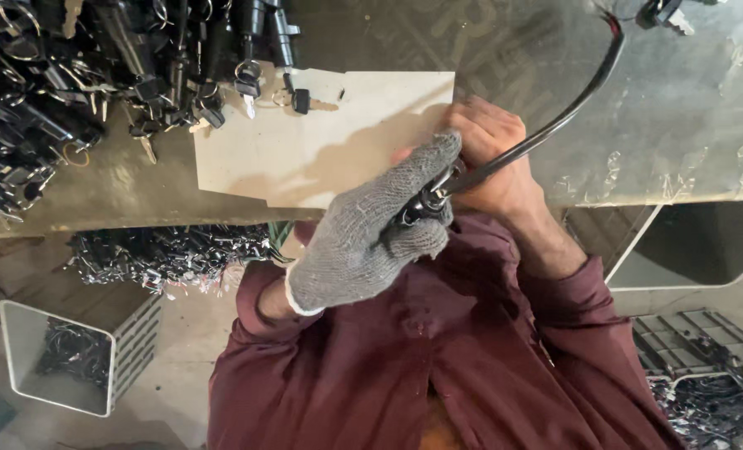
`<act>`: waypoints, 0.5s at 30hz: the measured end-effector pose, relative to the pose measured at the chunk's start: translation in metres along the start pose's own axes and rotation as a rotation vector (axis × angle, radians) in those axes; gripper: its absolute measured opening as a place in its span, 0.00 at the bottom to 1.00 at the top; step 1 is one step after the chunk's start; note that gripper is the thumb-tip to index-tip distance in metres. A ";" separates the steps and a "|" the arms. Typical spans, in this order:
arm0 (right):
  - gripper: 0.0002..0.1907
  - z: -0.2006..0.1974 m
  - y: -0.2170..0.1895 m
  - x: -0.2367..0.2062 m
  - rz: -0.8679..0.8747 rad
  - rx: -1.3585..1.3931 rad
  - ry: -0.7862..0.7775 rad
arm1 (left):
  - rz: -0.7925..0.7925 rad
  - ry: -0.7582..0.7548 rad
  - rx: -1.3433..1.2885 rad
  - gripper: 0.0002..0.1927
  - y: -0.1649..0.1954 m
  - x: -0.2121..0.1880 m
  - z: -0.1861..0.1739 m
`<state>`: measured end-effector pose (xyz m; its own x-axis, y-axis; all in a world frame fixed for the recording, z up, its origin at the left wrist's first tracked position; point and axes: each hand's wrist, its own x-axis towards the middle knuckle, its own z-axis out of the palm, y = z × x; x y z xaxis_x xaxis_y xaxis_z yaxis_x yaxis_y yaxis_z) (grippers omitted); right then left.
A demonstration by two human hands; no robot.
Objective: The person holds a black cable in one gloved hand and uses red-handled pliers to strip insulation from the cable ends, pulling off the cut insulation pieces and setting them aside. They repeat the stripping process on successive sections of the cable at the workbench.
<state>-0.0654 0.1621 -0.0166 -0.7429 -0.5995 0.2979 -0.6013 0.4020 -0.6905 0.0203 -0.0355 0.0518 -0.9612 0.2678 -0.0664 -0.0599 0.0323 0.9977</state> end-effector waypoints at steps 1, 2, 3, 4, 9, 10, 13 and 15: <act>0.22 0.001 -0.001 -0.002 0.003 0.012 0.021 | 0.030 0.046 0.128 0.30 0.000 0.001 -0.001; 0.19 0.002 -0.004 -0.006 0.061 -0.018 0.006 | 0.064 0.115 0.362 0.32 0.000 0.003 0.001; 0.18 0.003 -0.005 -0.009 0.118 -0.050 -0.008 | 0.100 0.185 0.598 0.33 -0.001 0.005 0.002; 0.18 0.006 -0.006 -0.011 0.171 -0.082 -0.025 | 0.131 0.214 0.695 0.34 -0.004 0.008 0.003; 0.25 0.002 0.000 -0.004 0.164 -0.385 -0.013 | 0.170 0.207 0.960 0.32 -0.018 0.016 -0.007; 0.32 -0.003 0.004 -0.001 0.138 -0.430 -0.054 | 0.047 0.243 1.011 0.25 -0.015 0.011 -0.017; 0.39 -0.027 0.028 0.007 -0.085 -0.562 0.050 | 0.107 0.575 0.994 0.19 -0.003 0.001 -0.072; 0.29 -0.046 0.058 0.007 -0.080 -0.643 0.076 | 0.154 0.772 0.815 0.28 0.005 -0.002 -0.115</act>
<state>-0.1184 0.2128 -0.0243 -0.6933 -0.6035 0.3938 -0.6940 0.7063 -0.1394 -0.0092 -0.1463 0.0583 -0.8693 -0.3336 0.3648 -0.0046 0.7435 0.6687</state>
